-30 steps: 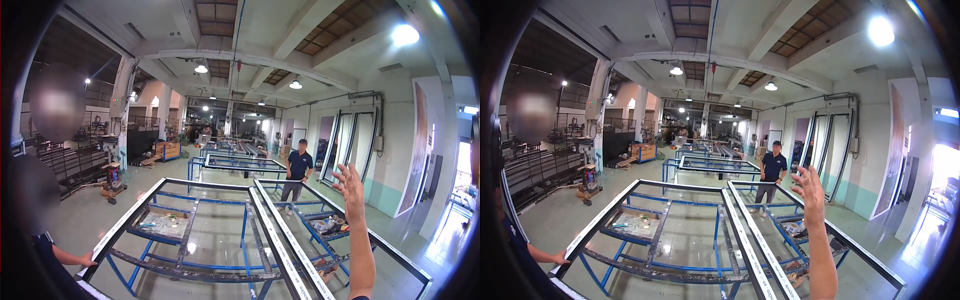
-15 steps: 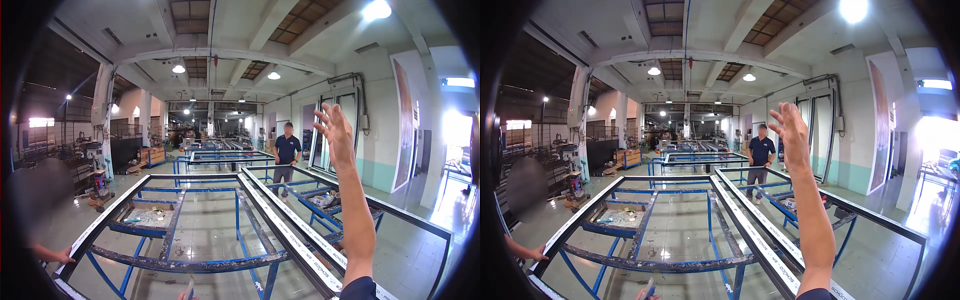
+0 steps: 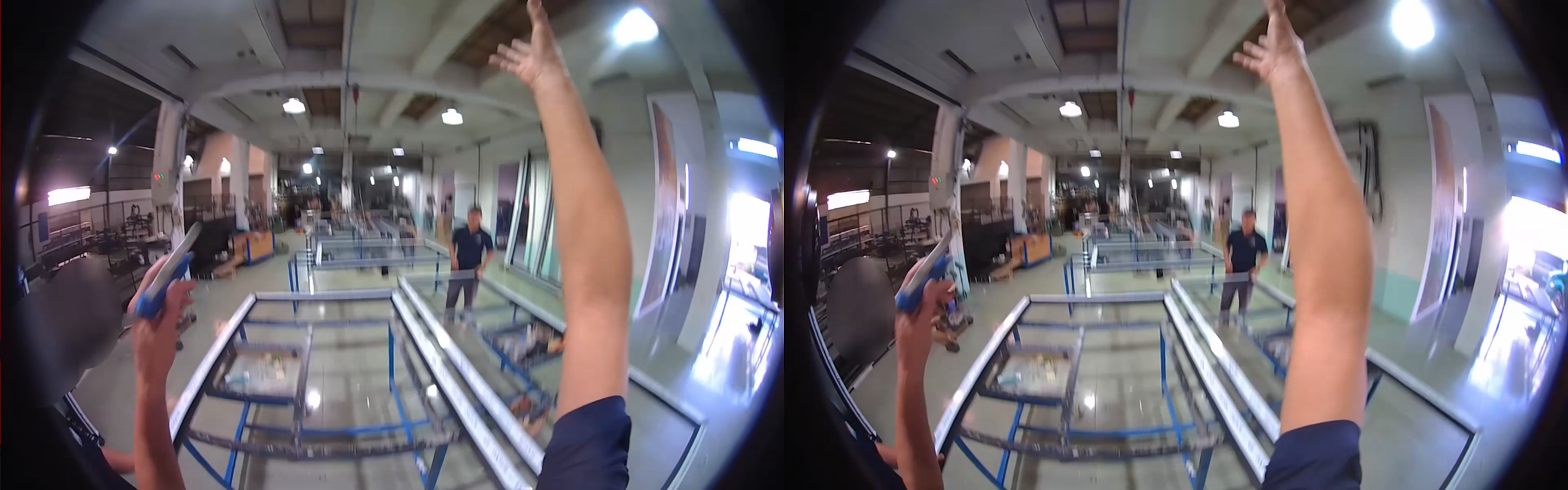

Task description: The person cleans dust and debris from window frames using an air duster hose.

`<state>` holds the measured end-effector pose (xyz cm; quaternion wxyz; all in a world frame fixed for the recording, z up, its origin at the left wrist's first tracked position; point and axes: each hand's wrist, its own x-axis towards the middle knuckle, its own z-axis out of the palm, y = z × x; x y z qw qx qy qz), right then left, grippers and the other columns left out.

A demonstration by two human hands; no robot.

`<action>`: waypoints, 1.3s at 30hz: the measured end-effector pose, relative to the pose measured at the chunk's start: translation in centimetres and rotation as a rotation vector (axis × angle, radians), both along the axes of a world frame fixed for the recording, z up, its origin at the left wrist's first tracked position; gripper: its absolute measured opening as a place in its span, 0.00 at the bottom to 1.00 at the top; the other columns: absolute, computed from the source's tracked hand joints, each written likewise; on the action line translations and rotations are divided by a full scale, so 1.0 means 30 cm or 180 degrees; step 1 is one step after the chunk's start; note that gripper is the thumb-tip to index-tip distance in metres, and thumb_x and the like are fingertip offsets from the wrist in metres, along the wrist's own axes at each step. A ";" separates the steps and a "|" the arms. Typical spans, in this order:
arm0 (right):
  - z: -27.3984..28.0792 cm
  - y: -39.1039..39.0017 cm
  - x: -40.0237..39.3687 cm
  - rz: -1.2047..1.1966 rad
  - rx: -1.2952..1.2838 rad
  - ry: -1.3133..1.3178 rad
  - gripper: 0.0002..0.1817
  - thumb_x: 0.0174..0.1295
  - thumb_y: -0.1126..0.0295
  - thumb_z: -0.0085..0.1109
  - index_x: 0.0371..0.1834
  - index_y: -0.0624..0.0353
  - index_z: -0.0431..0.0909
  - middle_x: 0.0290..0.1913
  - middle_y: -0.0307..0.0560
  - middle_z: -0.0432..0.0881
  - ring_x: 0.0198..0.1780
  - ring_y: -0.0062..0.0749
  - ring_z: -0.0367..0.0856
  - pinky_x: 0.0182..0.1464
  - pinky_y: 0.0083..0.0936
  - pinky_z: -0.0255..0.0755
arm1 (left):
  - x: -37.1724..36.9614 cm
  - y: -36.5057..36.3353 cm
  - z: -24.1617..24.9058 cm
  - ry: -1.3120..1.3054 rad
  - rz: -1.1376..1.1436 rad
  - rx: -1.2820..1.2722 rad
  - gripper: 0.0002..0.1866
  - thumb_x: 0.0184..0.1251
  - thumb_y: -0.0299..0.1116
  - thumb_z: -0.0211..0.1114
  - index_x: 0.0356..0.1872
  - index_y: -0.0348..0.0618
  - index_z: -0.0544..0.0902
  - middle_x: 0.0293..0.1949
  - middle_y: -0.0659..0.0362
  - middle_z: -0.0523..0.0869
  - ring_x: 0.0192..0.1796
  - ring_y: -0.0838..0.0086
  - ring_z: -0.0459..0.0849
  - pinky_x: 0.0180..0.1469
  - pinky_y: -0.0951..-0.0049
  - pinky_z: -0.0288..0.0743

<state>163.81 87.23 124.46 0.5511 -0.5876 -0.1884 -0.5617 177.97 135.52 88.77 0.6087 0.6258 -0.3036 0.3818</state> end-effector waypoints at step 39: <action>-0.968 0.822 -0.369 0.3870 -0.1189 0.0392 0.56 0.65 0.26 0.33 0.81 0.59 0.33 0.80 0.62 0.48 0.76 0.61 0.58 0.70 0.58 0.61 | -1.119 -0.238 -0.572 0.1329 -0.1301 -0.0587 0.18 0.79 0.45 0.54 0.52 0.40 0.80 0.22 0.63 0.75 0.20 0.77 0.72 0.22 0.73 0.63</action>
